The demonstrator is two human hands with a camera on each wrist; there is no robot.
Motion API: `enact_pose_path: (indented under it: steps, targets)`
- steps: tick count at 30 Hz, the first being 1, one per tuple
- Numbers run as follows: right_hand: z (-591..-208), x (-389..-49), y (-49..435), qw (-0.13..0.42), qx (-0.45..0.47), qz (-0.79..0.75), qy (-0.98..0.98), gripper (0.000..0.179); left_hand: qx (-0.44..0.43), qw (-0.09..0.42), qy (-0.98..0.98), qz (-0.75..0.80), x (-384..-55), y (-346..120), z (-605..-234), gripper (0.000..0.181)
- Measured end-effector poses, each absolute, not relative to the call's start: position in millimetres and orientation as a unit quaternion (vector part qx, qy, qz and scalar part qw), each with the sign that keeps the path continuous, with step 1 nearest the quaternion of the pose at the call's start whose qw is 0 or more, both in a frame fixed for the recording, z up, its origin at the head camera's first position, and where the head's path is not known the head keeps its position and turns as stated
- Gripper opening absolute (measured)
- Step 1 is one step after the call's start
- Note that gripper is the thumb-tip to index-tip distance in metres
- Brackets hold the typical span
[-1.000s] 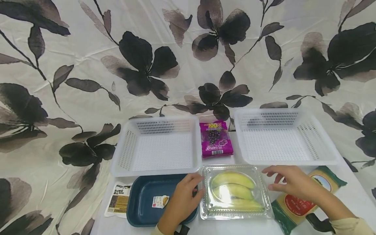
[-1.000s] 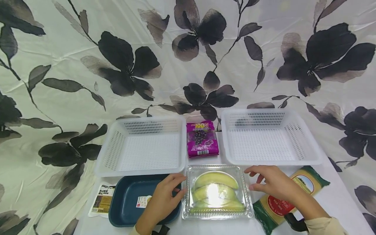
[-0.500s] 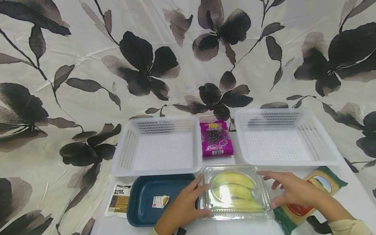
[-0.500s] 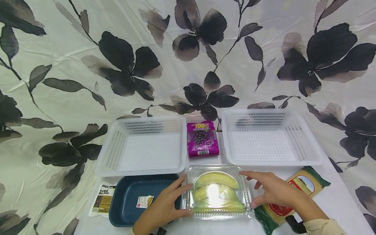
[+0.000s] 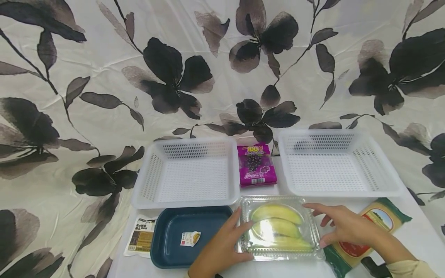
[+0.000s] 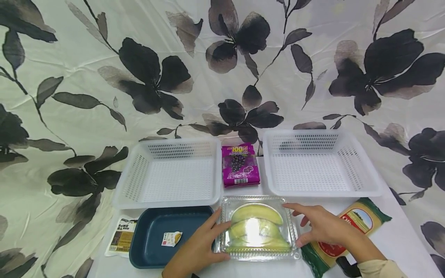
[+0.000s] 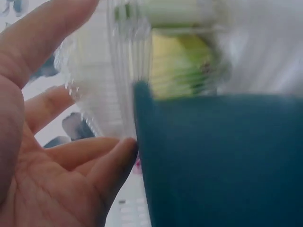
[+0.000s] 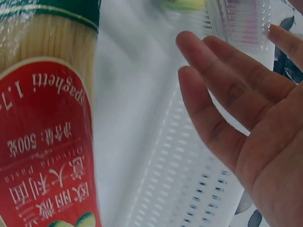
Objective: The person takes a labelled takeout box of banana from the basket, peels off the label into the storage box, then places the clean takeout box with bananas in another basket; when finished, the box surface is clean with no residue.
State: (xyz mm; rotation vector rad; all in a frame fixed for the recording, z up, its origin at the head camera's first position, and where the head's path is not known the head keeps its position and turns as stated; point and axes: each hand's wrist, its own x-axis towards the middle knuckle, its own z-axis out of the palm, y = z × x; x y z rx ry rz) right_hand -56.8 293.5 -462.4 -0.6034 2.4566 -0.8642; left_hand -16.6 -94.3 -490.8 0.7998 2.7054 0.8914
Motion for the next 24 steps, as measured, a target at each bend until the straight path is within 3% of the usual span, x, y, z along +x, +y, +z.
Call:
enact_pose_path:
  steps: [15,24]
  targets:
    - [-475,-50,306,0.268,-0.188,-0.507,0.798,0.089,0.312,-0.059,0.905,0.283,-5,-86,-500,0.084]
    - [-464,-47,308,0.28,-0.2,-0.522,0.781,0.083,0.301,-0.031,0.887,0.348,-1,-92,-489,0.075]
